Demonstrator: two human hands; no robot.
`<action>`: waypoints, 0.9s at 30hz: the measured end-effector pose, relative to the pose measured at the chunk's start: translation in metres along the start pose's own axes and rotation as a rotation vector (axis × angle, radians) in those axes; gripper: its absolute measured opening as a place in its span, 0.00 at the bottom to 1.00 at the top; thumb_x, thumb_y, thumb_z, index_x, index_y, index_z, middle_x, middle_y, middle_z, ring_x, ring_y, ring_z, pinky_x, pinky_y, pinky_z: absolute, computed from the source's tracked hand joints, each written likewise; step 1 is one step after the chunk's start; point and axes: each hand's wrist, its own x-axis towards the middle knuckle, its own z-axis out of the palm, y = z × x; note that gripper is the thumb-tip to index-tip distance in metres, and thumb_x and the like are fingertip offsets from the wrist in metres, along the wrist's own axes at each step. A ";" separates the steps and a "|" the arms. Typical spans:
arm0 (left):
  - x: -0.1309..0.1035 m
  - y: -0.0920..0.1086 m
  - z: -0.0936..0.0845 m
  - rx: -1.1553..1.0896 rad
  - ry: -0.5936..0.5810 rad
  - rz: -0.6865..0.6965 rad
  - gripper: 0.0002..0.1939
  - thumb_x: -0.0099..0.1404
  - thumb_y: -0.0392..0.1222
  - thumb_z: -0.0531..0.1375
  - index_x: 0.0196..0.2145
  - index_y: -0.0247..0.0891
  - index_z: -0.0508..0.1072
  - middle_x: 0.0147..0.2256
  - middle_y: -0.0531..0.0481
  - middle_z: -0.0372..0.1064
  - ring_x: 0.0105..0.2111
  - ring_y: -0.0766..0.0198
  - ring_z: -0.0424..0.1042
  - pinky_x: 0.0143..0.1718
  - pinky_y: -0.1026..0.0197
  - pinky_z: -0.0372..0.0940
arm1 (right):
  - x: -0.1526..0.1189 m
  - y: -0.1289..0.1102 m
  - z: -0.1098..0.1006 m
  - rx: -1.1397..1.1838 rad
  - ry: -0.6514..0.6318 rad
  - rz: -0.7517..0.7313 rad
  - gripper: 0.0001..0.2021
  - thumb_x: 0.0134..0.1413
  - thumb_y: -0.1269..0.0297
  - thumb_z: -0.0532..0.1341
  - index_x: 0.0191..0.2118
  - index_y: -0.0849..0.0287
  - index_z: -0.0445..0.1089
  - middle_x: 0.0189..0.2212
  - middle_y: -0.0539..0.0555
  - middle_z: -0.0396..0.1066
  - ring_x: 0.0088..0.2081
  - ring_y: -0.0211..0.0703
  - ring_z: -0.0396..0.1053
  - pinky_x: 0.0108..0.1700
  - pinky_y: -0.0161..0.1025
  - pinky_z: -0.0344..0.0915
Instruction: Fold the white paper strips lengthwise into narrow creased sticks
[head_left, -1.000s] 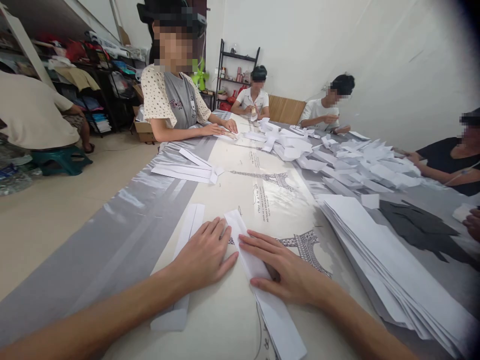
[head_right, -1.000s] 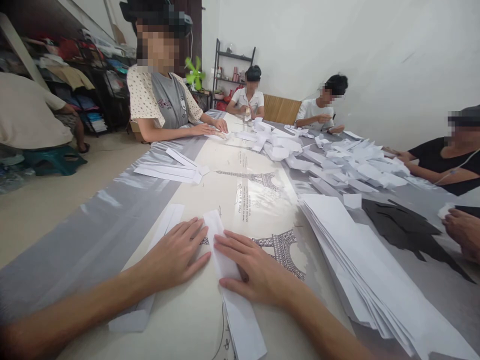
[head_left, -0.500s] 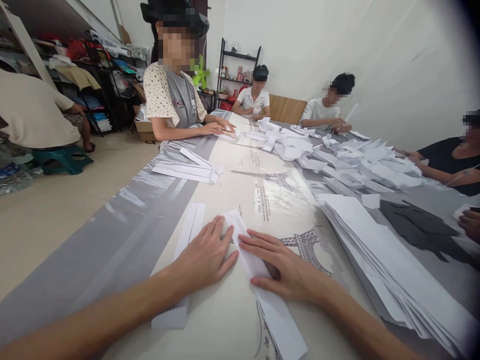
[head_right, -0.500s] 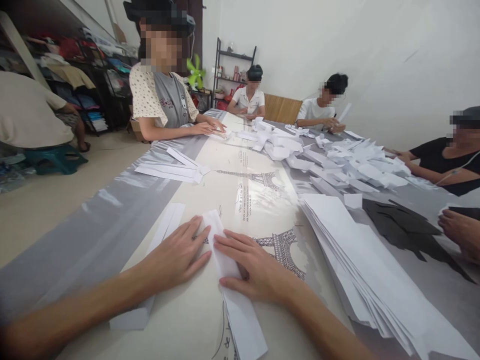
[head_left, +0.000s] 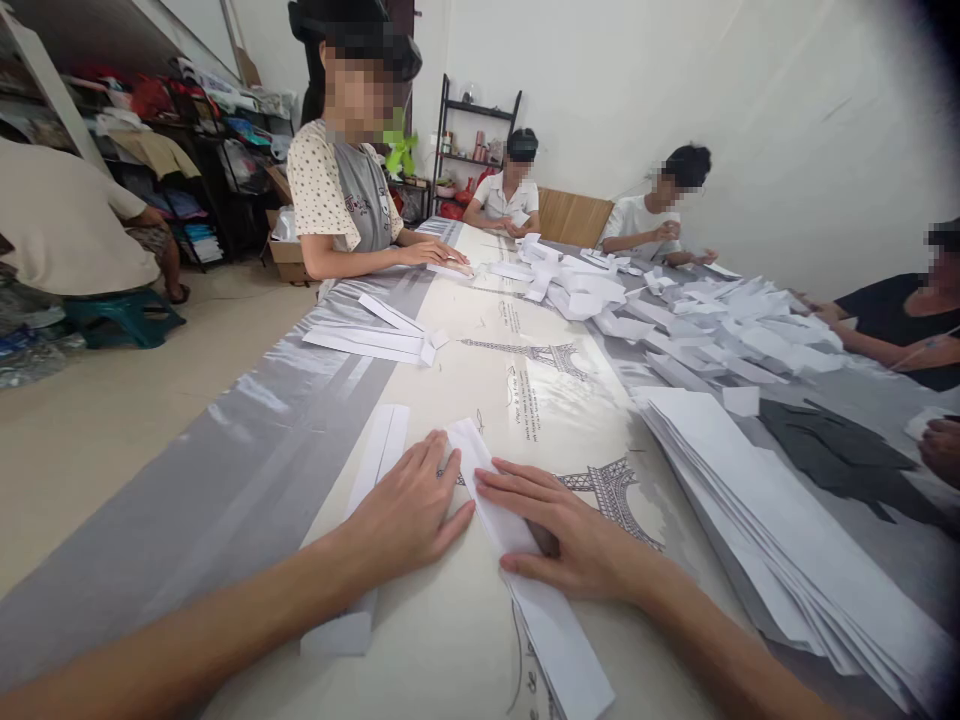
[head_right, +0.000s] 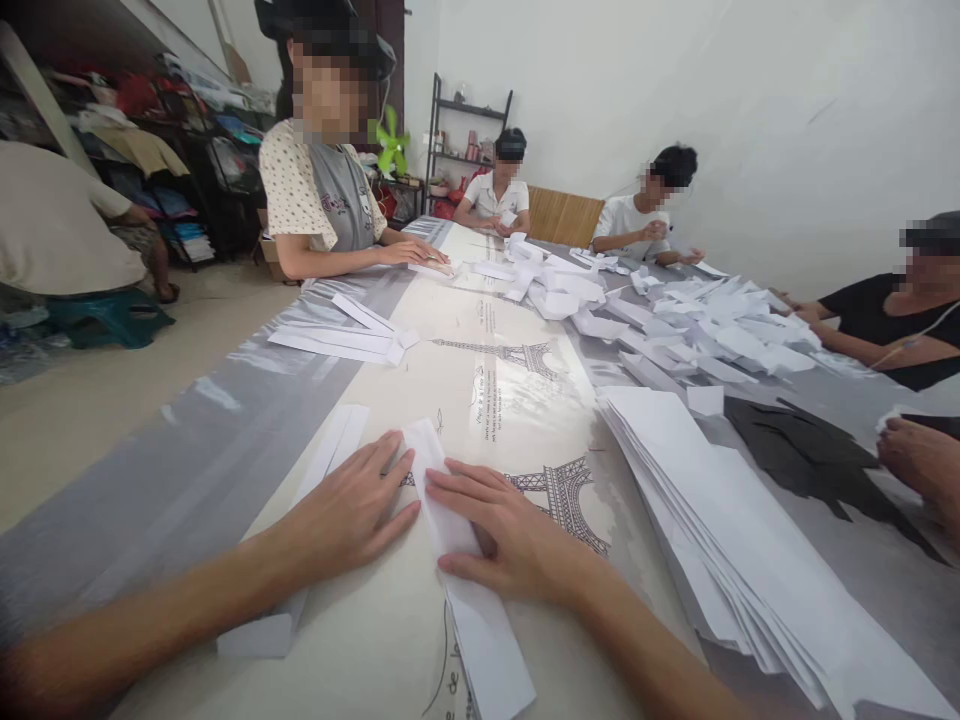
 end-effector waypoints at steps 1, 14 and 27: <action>0.000 0.002 -0.001 0.007 -0.006 -0.014 0.25 0.74 0.48 0.51 0.58 0.23 0.67 0.59 0.24 0.64 0.60 0.36 0.65 0.56 0.39 0.66 | 0.000 0.000 0.000 -0.001 -0.003 0.000 0.37 0.65 0.45 0.61 0.73 0.47 0.48 0.72 0.50 0.50 0.73 0.53 0.43 0.72 0.58 0.47; -0.001 0.002 0.001 0.053 -0.001 0.011 0.27 0.75 0.47 0.50 0.57 0.18 0.67 0.57 0.20 0.66 0.59 0.35 0.66 0.57 0.39 0.65 | 0.002 0.000 -0.001 -0.005 -0.032 0.018 0.37 0.65 0.45 0.60 0.73 0.47 0.48 0.72 0.49 0.49 0.74 0.51 0.42 0.73 0.57 0.45; -0.003 0.005 0.007 0.036 0.023 -0.017 0.26 0.76 0.47 0.48 0.58 0.20 0.66 0.59 0.21 0.65 0.63 0.36 0.64 0.59 0.39 0.63 | 0.002 0.002 -0.001 0.004 -0.057 0.007 0.35 0.65 0.45 0.61 0.72 0.44 0.50 0.73 0.47 0.48 0.74 0.51 0.41 0.73 0.58 0.43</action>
